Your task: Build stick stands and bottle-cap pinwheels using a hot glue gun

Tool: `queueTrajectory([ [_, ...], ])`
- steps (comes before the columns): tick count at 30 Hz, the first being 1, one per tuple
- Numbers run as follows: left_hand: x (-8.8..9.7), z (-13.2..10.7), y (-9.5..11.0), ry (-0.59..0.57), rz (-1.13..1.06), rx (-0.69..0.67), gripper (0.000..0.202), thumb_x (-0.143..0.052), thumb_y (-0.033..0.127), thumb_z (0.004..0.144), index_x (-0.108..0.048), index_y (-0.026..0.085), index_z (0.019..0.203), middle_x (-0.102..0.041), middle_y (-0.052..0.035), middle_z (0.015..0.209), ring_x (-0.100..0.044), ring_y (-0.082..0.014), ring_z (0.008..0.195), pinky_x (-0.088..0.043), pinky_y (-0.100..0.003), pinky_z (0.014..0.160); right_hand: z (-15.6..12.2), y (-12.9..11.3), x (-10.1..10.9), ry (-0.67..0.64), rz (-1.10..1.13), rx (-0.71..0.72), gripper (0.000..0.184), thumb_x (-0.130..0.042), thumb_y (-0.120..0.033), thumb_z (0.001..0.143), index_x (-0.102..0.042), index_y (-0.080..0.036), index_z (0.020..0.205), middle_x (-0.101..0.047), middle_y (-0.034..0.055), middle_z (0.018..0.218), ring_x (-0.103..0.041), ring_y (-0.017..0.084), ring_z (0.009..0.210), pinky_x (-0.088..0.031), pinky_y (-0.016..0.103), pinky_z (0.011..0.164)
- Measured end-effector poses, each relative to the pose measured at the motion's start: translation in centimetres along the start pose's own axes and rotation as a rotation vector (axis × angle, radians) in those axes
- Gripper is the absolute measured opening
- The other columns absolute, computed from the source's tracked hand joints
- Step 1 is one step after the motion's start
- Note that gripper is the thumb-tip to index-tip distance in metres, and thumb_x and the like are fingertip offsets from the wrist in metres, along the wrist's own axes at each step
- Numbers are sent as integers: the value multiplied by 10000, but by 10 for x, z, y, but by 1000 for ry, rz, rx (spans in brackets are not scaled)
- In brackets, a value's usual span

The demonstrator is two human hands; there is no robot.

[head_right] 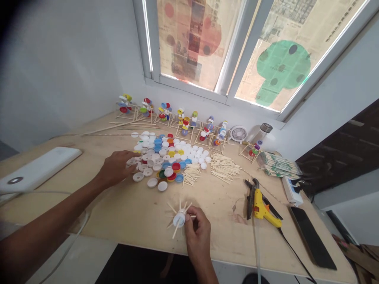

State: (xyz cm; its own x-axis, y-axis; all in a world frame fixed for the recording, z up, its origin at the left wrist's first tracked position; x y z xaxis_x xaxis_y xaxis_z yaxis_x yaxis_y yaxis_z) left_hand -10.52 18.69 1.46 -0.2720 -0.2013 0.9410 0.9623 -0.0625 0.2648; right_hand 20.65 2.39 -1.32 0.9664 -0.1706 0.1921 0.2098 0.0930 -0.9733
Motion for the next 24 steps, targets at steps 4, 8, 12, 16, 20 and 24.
queueTrajectory([
  [4, -7, 15, 11, 9, 0, -28, 428, -476, 319, 848, -660, 214, 1220, -671, -128, 1261, -557, -329, 1211, -433, -464, 997, -1, -2, -1, 9, -3, -10, 303, -602, -430, 901, -755, -176, 965, -707, 46, 794, -634, 183, 703, -506, 244, 631],
  [8, -14, 28, 19, -14, 9, -65, 390, -481, 257, 836, -688, 249, 1166, -698, -89, 1229, -577, -300, 1198, -427, -447, 1000, -2, -3, -2, 9, 1, -11, 299, -604, -432, 901, -755, -183, 968, -688, 37, 770, -633, 187, 719, -507, 246, 641],
  [12, -13, 28, 13, -1, 13, -63, 370, -480, 275, 845, -693, 262, 1147, -696, -83, 1231, -578, -292, 1191, -417, -451, 1016, -1, -3, -2, 2, 2, -12, 301, -597, -439, 906, -756, -186, 946, -675, 29, 759, -631, 181, 709, -507, 242, 643],
  [16, -9, 15, 4, -7, 5, -73, 419, -506, 252, 795, -682, 270, 1175, -690, -90, 1233, -570, -327, 1204, -436, -470, 993, -1, -2, -1, 9, -5, -12, 298, -607, -441, 897, -759, -187, 929, -684, 31, 764, -636, 181, 712, -510, 243, 653],
  [20, -13, -3, 7, -10, -9, -107, 477, -521, 312, 804, -639, 263, 1263, -651, -108, 1294, -562, -321, 1232, -433, -450, 1014, 0, -2, -1, 17, -10, -6, 293, -618, -438, 889, -763, -188, 937, -697, 36, 765, -646, 187, 720, -516, 249, 662],
  [24, -22, -20, 16, 44, 8, -133, 535, -489, 476, 848, -571, 287, 1342, -589, -118, 1388, -514, -336, 1296, -384, -490, 1065, -1, -1, -1, 19, -8, -1, 304, -607, -443, 899, -763, -186, 948, -701, 38, 778, -647, 185, 723, -516, 244, 656],
])
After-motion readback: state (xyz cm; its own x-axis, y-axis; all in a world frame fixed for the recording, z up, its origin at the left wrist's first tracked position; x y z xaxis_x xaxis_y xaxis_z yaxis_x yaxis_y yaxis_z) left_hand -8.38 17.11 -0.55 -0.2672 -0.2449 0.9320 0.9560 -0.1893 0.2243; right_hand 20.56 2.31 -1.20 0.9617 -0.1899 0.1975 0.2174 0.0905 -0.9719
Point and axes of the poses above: each hand's wrist, its own z-axis towards the middle knuckle, its own x-axis out of the back of the hand, y = z × x, the point moved 4 cm from there along z, towards the middle knuckle
